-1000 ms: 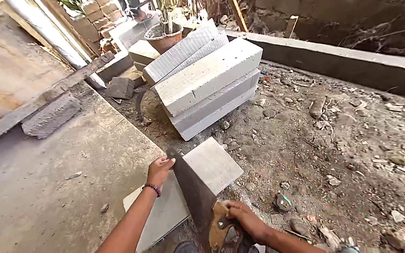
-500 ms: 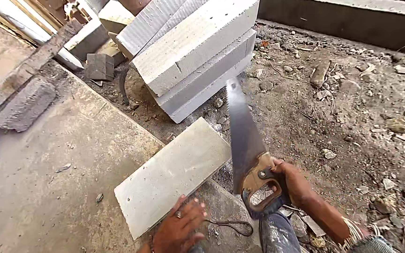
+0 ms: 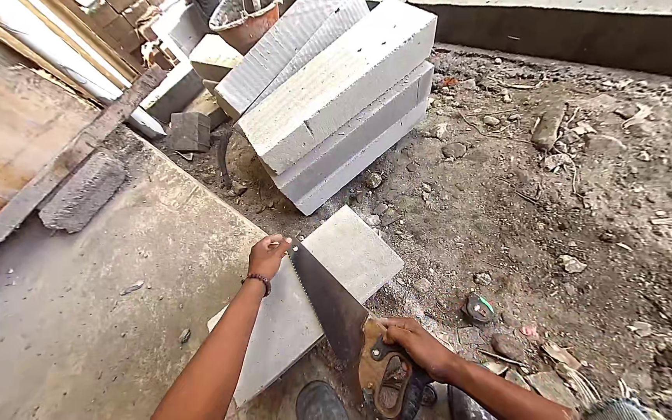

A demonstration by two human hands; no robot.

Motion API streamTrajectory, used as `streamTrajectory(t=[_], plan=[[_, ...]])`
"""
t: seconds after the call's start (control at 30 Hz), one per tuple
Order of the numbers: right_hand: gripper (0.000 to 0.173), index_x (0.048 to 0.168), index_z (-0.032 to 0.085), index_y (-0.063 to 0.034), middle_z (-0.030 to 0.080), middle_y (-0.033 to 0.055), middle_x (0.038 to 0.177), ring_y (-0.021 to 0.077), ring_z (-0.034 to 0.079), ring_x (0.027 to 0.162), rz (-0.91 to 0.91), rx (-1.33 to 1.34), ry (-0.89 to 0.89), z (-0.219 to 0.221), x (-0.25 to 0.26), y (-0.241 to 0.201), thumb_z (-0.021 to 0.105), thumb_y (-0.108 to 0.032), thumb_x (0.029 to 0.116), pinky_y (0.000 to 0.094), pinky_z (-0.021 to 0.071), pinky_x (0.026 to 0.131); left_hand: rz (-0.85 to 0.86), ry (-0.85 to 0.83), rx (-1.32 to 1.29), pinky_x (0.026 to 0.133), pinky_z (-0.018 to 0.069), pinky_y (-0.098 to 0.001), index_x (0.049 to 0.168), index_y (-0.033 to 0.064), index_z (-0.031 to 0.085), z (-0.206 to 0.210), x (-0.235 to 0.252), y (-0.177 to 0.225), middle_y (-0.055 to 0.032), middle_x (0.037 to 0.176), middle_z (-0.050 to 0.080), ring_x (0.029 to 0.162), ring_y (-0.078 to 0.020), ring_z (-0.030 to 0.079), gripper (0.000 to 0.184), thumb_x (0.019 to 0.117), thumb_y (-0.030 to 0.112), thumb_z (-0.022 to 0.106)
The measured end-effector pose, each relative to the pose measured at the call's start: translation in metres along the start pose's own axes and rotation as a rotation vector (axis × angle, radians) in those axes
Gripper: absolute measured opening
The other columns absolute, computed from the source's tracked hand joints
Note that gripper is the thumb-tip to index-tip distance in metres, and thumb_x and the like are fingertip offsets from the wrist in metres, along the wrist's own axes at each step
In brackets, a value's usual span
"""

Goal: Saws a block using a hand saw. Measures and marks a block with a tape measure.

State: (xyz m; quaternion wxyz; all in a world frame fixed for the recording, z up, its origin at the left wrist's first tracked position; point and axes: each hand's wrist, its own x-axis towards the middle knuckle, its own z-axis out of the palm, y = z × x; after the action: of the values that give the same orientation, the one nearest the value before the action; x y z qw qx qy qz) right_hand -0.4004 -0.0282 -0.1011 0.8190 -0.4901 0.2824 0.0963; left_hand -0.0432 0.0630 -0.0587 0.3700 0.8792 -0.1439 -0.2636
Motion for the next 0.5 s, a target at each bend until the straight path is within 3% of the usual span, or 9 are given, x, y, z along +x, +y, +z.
streamTrajectory(t=[0.07,0.17,0.4,0.5], plan=[[0.024,0.106,0.071,-0.0120,0.068,0.0018,0.082,0.0108,0.059,0.055,-0.002,0.004,0.000,-0.004,-0.001,0.004,0.050,-0.021,0.1001,0.0283,0.0489,0.047,0.006,0.002,0.041,0.101,0.0516,-0.0512,0.128,-0.0004,0.066,0.006,-0.001,0.001,-0.0207,0.116,0.072,0.109,-0.0314,0.069,0.039,0.0952,0.017,0.075],[0.023,0.106,0.071,-0.0121,0.068,0.0012,0.083,0.0108,0.060,0.057,0.017,-0.001,0.010,-0.004,-0.002,0.006,0.050,-0.021,0.1003,0.0289,0.0508,0.049,-0.005,0.027,0.071,0.100,0.0507,-0.0517,0.120,0.0020,0.071,0.012,-0.001,-0.003,-0.0171,0.111,0.074,0.107,-0.0292,0.069,0.033,0.0932,0.019,0.078],[0.024,0.110,0.068,-0.0119,0.067,0.0013,0.086,0.0110,0.060,0.061,0.025,0.024,-0.040,0.002,-0.003,0.012,0.047,-0.022,0.1021,0.0301,0.0521,0.053,0.006,0.029,0.094,0.098,0.0509,-0.0555,0.121,0.0012,0.070,0.017,-0.006,-0.001,-0.0192,0.112,0.073,0.106,-0.0321,0.068,0.033,0.0936,0.019,0.077],[0.026,0.115,0.067,-0.0127,0.067,0.0013,0.090,0.0108,0.062,0.065,-0.011,0.035,-0.088,0.004,-0.003,0.015,0.048,-0.027,0.1049,0.0295,0.0530,0.055,-0.013,0.053,0.076,0.099,0.0507,-0.0527,0.120,0.0011,0.071,0.018,-0.006,0.001,-0.0180,0.111,0.073,0.107,-0.0298,0.068,0.033,0.0924,0.016,0.078]])
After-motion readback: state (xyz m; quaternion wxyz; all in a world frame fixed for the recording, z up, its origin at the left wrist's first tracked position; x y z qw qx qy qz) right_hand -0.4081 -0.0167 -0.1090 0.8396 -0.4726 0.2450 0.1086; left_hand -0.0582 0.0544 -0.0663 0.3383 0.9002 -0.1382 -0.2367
